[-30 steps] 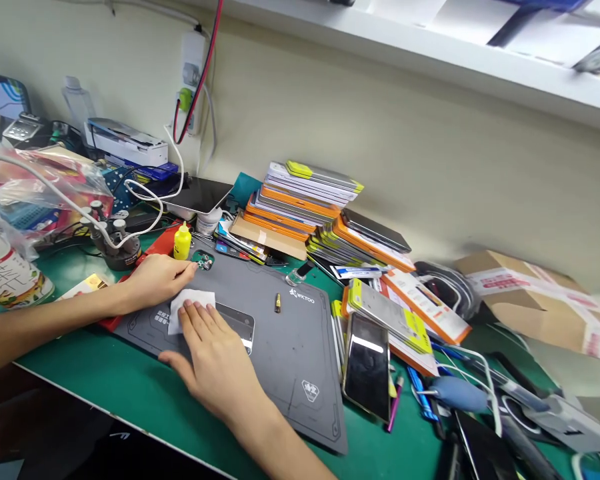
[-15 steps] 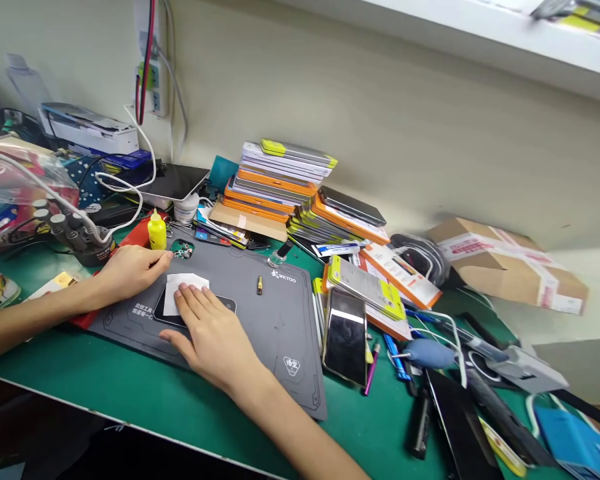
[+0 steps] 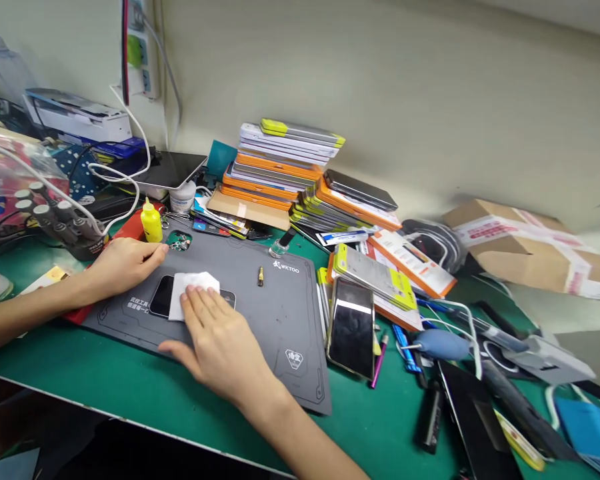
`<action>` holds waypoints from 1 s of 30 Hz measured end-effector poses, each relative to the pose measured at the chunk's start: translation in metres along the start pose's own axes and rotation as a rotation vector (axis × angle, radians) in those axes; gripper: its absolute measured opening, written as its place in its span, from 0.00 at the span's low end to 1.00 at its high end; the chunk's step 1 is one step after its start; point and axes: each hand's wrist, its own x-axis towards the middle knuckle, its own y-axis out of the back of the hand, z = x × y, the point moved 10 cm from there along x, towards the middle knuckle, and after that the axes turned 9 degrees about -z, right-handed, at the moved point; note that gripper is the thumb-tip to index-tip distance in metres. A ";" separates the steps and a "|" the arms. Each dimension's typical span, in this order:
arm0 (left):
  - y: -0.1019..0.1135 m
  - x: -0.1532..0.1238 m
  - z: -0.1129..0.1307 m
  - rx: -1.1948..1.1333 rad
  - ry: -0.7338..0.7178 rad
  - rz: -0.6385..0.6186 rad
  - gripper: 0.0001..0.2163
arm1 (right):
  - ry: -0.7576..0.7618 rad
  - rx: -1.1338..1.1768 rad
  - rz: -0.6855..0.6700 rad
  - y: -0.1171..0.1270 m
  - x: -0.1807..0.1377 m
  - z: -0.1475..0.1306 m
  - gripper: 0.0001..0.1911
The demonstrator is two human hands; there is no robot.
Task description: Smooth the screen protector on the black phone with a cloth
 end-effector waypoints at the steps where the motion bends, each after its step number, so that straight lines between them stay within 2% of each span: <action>1: 0.000 0.000 0.001 0.005 -0.002 0.003 0.29 | 0.031 0.003 0.018 0.002 -0.003 -0.006 0.39; 4: 0.001 -0.001 0.003 0.020 -0.013 0.005 0.29 | 0.066 0.015 0.039 0.003 -0.007 -0.011 0.35; 7: 0.001 -0.001 0.005 0.035 -0.018 0.010 0.29 | -0.022 -0.018 0.021 0.002 -0.001 0.008 0.31; 9: 0.001 -0.001 0.005 0.042 -0.021 0.012 0.29 | -0.057 -0.039 0.014 0.002 0.000 0.015 0.31; 12: 0.001 0.000 0.005 0.049 -0.024 0.013 0.30 | 0.003 -0.032 0.040 0.007 -0.005 0.003 0.35; 15: 0.001 0.000 0.005 0.053 -0.018 0.014 0.30 | 0.078 0.014 0.065 0.010 -0.011 -0.009 0.32; 18: 0.001 -0.001 0.006 0.054 -0.019 0.009 0.28 | 0.010 -0.029 0.088 0.012 -0.011 0.005 0.27; 21: 0.002 -0.001 0.007 0.055 -0.027 0.005 0.28 | -0.056 -0.083 0.096 0.015 -0.011 0.017 0.27; 25: 0.002 -0.001 0.009 0.056 -0.038 0.000 0.28 | 0.032 -0.032 0.077 0.017 -0.015 -0.001 0.29; 27: 0.002 -0.001 0.009 0.057 -0.043 -0.002 0.28 | 0.067 0.004 0.083 0.018 -0.015 -0.006 0.25; 30: 0.002 -0.001 0.010 0.057 -0.050 -0.003 0.28 | -0.014 -0.052 0.117 0.021 -0.014 0.008 0.19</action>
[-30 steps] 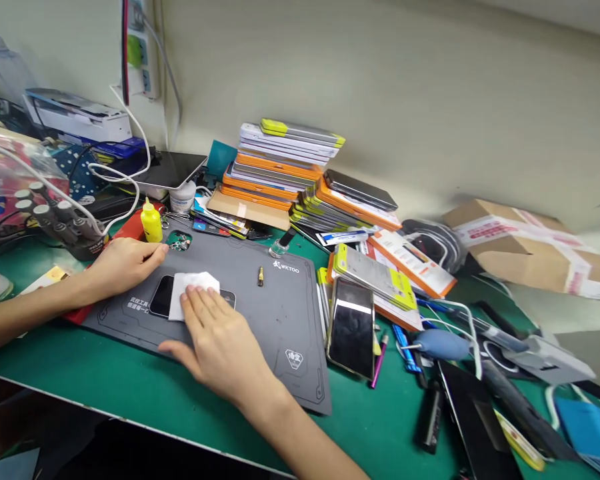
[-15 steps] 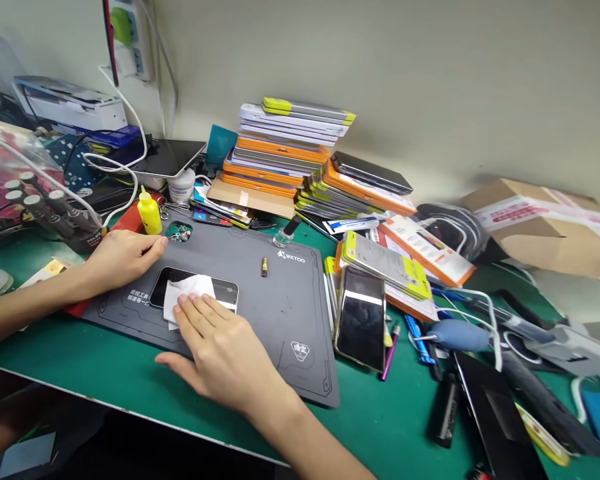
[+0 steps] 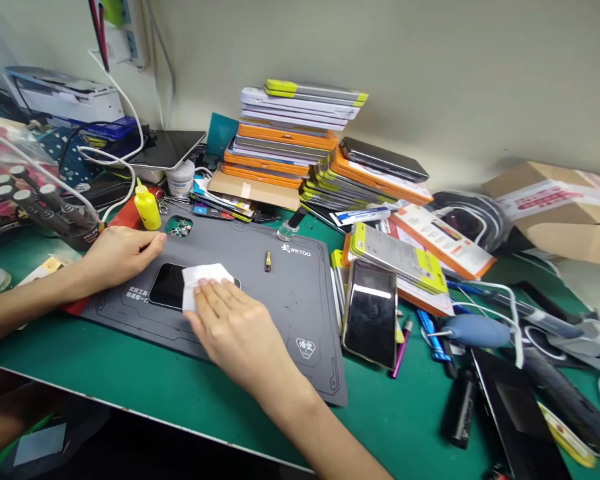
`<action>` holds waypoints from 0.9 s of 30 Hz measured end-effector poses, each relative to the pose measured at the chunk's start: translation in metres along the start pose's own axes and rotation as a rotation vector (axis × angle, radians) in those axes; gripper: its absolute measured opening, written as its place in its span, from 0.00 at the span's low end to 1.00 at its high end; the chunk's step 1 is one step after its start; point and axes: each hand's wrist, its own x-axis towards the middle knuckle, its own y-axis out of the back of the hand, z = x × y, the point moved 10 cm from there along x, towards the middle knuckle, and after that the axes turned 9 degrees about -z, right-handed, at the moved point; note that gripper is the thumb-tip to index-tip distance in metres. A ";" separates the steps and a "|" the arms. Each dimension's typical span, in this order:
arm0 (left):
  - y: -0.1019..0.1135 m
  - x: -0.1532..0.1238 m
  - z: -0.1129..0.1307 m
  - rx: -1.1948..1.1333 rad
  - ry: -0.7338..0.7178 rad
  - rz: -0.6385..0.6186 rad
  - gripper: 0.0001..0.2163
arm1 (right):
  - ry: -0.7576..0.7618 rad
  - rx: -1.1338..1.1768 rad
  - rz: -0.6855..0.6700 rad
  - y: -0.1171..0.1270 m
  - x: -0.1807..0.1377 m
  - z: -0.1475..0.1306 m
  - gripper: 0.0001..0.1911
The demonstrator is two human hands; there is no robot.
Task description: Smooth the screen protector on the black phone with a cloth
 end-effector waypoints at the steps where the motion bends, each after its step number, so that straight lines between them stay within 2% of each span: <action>1: 0.000 0.000 0.000 -0.001 -0.003 0.001 0.28 | -0.030 -0.038 0.008 0.001 0.000 0.005 0.18; 5: 0.001 0.000 0.001 -0.006 -0.011 0.006 0.28 | -0.037 -0.129 0.007 0.006 -0.001 0.003 0.20; 8: 0.001 0.001 0.002 -0.006 -0.010 0.004 0.27 | 0.039 -0.062 -0.006 0.009 -0.001 -0.011 0.21; 10: 0.001 0.001 0.002 -0.006 -0.010 -0.002 0.28 | 0.055 -0.038 0.015 0.011 -0.001 -0.010 0.20; 14: 0.003 0.001 0.002 -0.011 -0.011 -0.006 0.28 | -0.079 -0.178 0.051 0.010 -0.003 0.015 0.18; 16: 0.004 0.001 0.003 -0.011 -0.014 -0.002 0.28 | -0.106 -0.241 0.039 0.009 -0.005 0.017 0.18; 19: 0.004 0.001 0.004 -0.004 -0.022 -0.001 0.28 | -0.038 -0.218 0.031 0.011 -0.006 -0.002 0.18; 23: 0.003 0.000 0.006 0.011 -0.028 -0.004 0.28 | 0.074 -0.056 0.011 0.015 -0.007 -0.020 0.18; 27: 0.003 0.000 0.005 0.031 -0.028 0.001 0.29 | -0.009 -0.131 -0.001 0.014 -0.008 0.003 0.18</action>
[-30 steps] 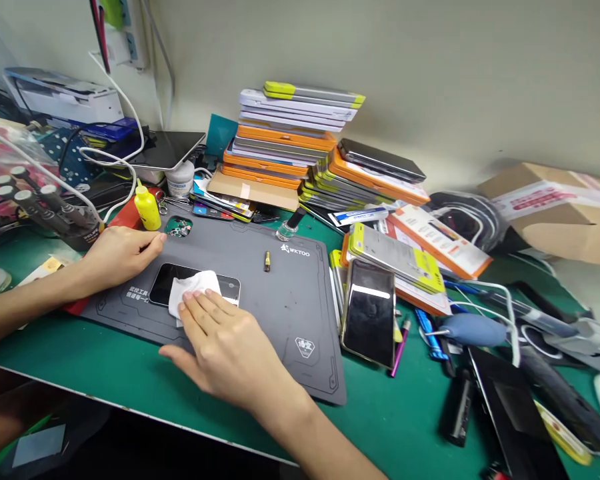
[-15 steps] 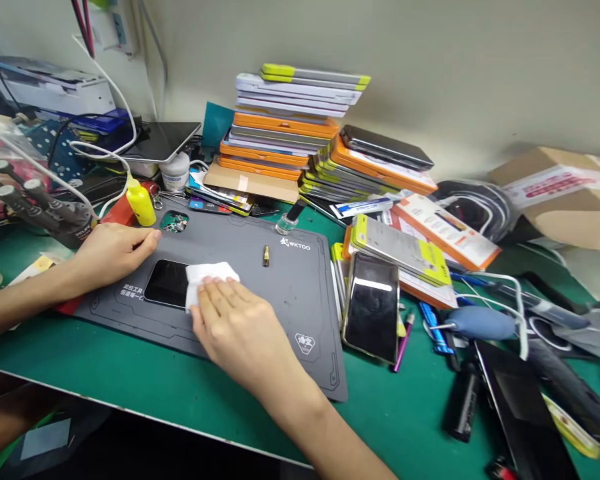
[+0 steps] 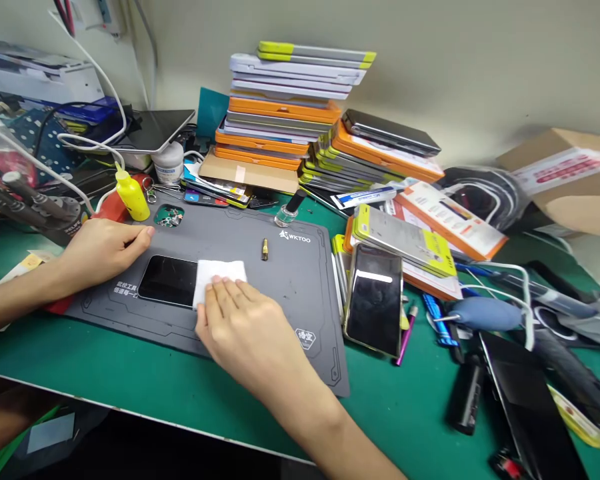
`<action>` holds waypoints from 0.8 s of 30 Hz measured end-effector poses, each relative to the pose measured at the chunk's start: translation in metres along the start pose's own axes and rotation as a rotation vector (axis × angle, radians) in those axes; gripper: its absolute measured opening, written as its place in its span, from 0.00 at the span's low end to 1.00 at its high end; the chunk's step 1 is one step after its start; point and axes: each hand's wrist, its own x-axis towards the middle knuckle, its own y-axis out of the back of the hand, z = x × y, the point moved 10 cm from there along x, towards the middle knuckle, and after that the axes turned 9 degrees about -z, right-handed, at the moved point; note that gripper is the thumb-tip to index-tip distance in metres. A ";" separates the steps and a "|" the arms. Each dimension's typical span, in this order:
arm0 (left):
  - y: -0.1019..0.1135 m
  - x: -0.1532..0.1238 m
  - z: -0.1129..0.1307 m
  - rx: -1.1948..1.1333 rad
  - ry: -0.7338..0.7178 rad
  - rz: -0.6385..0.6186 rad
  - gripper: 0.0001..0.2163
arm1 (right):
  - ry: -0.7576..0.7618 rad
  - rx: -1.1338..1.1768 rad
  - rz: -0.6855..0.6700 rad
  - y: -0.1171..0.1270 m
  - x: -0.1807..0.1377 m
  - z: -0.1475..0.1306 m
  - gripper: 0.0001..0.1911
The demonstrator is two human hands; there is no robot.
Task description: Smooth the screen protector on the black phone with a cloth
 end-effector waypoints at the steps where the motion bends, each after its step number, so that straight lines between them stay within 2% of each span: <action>1: 0.000 0.000 -0.001 0.005 0.005 -0.002 0.29 | -0.025 -0.031 -0.003 0.000 -0.001 0.006 0.18; 4: -0.001 0.001 -0.002 0.004 0.023 -0.016 0.29 | -0.026 -0.071 -0.026 0.004 -0.003 0.009 0.20; 9: 0.000 0.001 0.001 -0.030 0.004 -0.006 0.27 | 0.053 -0.024 -0.092 0.008 -0.007 -0.009 0.20; 12: -0.001 0.000 0.002 -0.008 -0.009 -0.013 0.27 | 0.007 -0.093 -0.093 0.000 -0.006 -0.004 0.18; 16: -0.003 0.001 0.000 0.018 0.008 -0.031 0.27 | -0.073 -0.163 -0.159 -0.014 -0.005 0.008 0.20; 24: -0.005 0.002 0.005 0.020 0.007 -0.054 0.27 | 0.006 -0.087 -0.112 0.005 -0.015 -0.015 0.21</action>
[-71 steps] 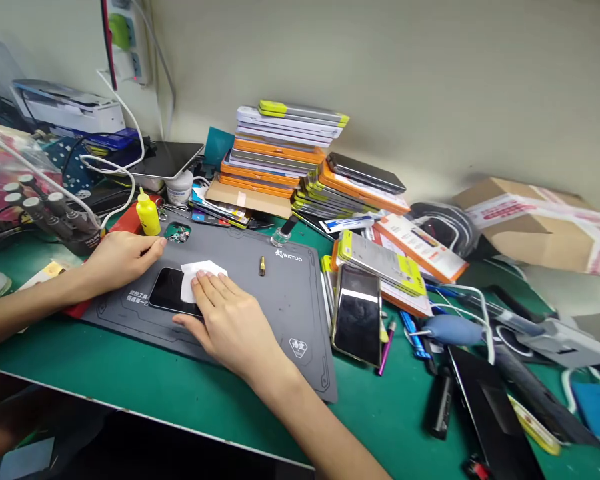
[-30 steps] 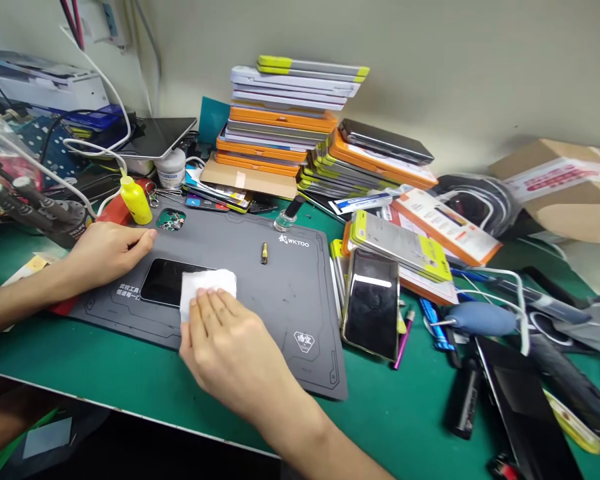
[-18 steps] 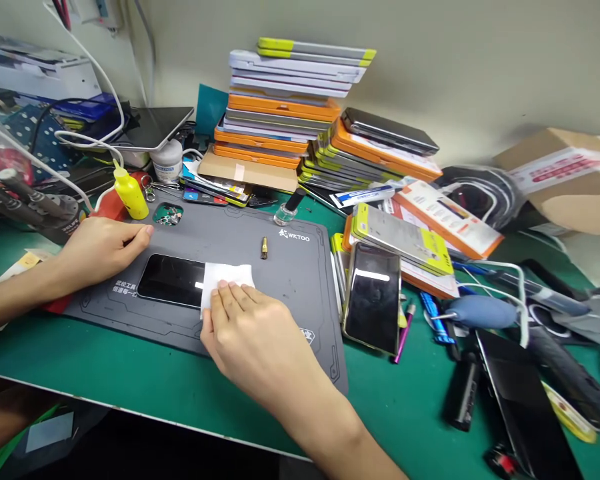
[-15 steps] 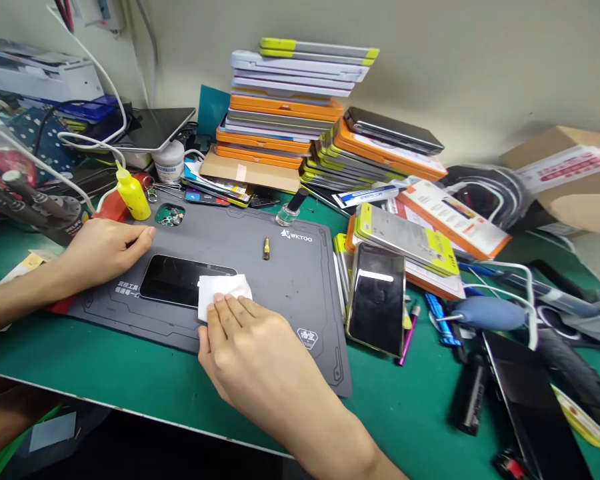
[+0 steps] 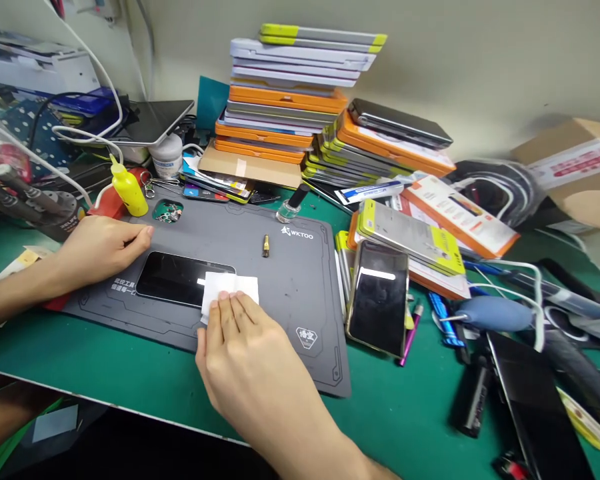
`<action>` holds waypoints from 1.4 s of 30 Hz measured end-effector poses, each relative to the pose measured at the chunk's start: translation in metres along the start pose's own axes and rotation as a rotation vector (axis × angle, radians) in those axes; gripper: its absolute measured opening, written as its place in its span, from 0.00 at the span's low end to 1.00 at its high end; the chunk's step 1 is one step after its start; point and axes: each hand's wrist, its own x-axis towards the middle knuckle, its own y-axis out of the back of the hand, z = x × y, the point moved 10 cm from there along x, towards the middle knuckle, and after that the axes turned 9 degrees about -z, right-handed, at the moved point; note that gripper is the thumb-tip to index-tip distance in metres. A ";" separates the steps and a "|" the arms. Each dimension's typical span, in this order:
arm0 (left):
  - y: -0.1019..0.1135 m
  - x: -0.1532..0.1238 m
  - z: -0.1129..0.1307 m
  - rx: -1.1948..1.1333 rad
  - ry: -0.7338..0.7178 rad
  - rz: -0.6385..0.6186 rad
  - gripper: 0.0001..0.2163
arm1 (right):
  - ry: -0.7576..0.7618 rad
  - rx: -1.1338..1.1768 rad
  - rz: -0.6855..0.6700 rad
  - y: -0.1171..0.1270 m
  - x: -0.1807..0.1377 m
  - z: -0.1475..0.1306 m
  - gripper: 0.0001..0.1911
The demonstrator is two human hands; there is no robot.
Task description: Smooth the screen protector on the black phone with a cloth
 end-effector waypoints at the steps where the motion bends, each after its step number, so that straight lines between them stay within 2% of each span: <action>1: -0.001 0.000 0.001 0.002 -0.006 -0.009 0.27 | -0.007 -0.008 0.000 -0.002 0.001 0.002 0.21; 6: -0.004 -0.001 0.001 -0.022 -0.021 -0.018 0.27 | -0.071 -0.069 -0.022 -0.017 0.008 0.018 0.25; 13: -0.002 -0.003 0.007 0.015 -0.084 0.033 0.27 | 0.002 -0.123 -0.006 -0.003 -0.002 -0.006 0.24; 17: -0.004 -0.004 0.009 0.021 -0.094 0.022 0.26 | -0.033 -0.084 -0.028 -0.013 0.003 0.001 0.24; 21: -0.004 -0.003 0.009 0.029 -0.105 0.031 0.26 | -0.123 -0.053 -0.069 -0.027 0.010 0.013 0.36; 23: -0.004 -0.003 0.010 0.045 -0.111 0.039 0.26 | -0.143 -0.033 -0.081 -0.026 0.007 0.008 0.40; 28: -0.007 -0.003 0.013 0.071 -0.090 0.003 0.26 | -0.130 -0.035 -0.067 -0.015 -0.003 -0.010 0.39; 34: -0.009 -0.004 0.015 0.062 -0.118 -0.026 0.26 | -0.147 -0.023 -0.037 -0.022 0.011 0.006 0.43; 38: -0.006 -0.002 0.014 0.040 -0.121 0.013 0.26 | -0.158 -0.065 -0.069 -0.020 0.008 -0.007 0.44; 42: -0.008 -0.002 0.016 0.035 -0.128 -0.008 0.24 | -0.150 -0.015 -0.064 -0.020 0.005 -0.012 0.45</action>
